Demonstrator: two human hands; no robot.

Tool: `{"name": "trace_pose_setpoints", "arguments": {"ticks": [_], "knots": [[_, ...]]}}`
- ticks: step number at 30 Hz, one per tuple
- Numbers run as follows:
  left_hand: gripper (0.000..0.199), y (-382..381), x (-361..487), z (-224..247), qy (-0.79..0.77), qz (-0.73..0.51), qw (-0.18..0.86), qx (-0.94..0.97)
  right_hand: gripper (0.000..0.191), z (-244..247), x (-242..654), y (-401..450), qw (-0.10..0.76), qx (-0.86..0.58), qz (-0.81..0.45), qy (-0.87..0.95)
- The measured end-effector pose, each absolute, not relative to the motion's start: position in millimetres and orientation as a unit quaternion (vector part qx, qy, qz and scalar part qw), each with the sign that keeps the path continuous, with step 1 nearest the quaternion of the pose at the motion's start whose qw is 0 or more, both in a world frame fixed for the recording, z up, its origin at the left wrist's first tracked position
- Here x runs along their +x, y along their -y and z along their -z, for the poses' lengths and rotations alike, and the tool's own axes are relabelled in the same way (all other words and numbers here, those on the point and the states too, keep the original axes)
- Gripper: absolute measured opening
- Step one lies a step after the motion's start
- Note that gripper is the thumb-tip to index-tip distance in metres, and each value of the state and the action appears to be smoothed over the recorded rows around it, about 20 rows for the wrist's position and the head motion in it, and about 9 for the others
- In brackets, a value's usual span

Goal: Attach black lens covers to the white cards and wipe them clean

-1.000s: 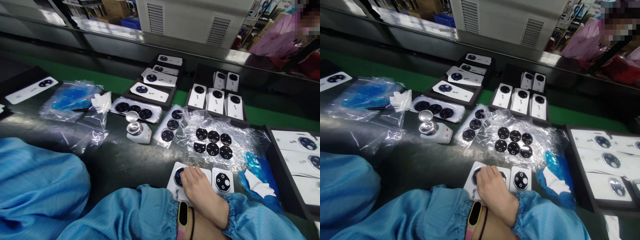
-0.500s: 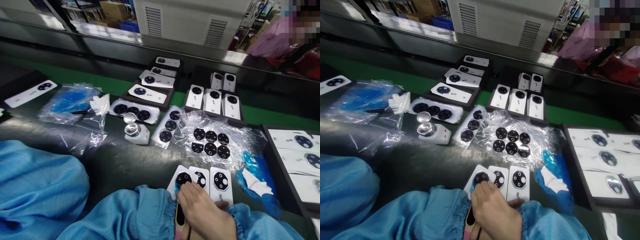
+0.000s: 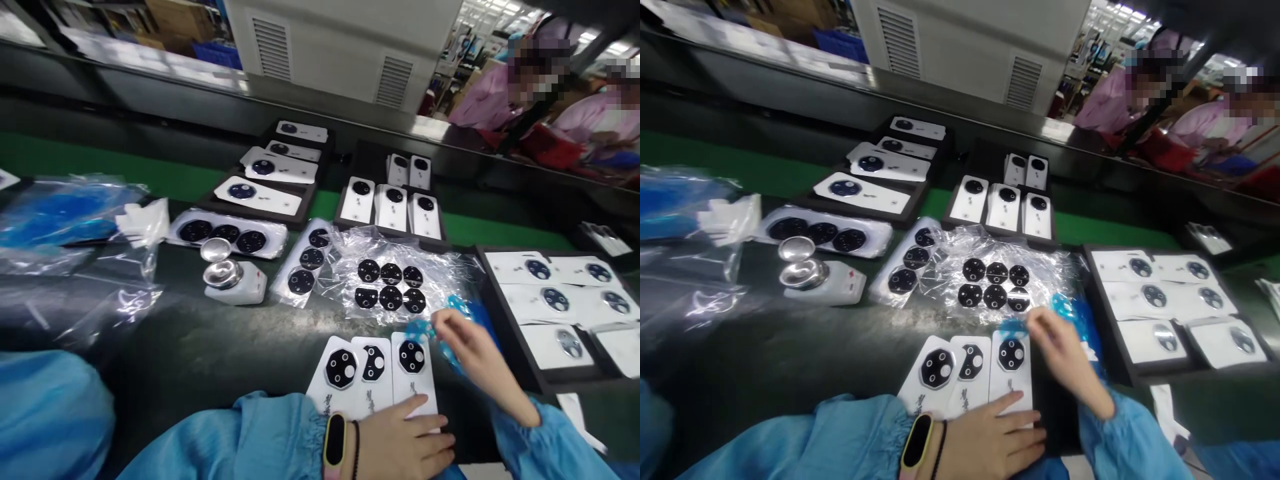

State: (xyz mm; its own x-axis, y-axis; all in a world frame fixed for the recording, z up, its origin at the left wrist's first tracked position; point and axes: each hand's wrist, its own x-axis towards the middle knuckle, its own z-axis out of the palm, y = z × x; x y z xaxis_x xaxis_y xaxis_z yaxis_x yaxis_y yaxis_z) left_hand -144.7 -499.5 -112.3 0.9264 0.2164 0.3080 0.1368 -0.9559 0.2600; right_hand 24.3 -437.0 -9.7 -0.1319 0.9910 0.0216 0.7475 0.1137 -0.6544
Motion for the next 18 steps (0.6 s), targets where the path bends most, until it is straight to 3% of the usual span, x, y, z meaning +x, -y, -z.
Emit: {"name": "trace_pose_setpoints", "arguments": {"ticks": [5, 11, 18], "knots": [[0.039, 497, -140, 99, -0.021, -0.258, 0.017, 0.966, 0.027, 12, 96, 412, 0.250, -0.742, -0.141, 0.607], [0.030, 497, -145, 81, 0.001, -0.282, -0.039, 0.958, 0.013, 18, 106, 403, 0.167, -0.802, -0.034, 0.573], [0.026, 509, -165, 62, -0.175, -0.346, -0.022, 0.921, 0.025, 24, 108, 414, 0.123, -0.790, 0.056, 0.599]]}}
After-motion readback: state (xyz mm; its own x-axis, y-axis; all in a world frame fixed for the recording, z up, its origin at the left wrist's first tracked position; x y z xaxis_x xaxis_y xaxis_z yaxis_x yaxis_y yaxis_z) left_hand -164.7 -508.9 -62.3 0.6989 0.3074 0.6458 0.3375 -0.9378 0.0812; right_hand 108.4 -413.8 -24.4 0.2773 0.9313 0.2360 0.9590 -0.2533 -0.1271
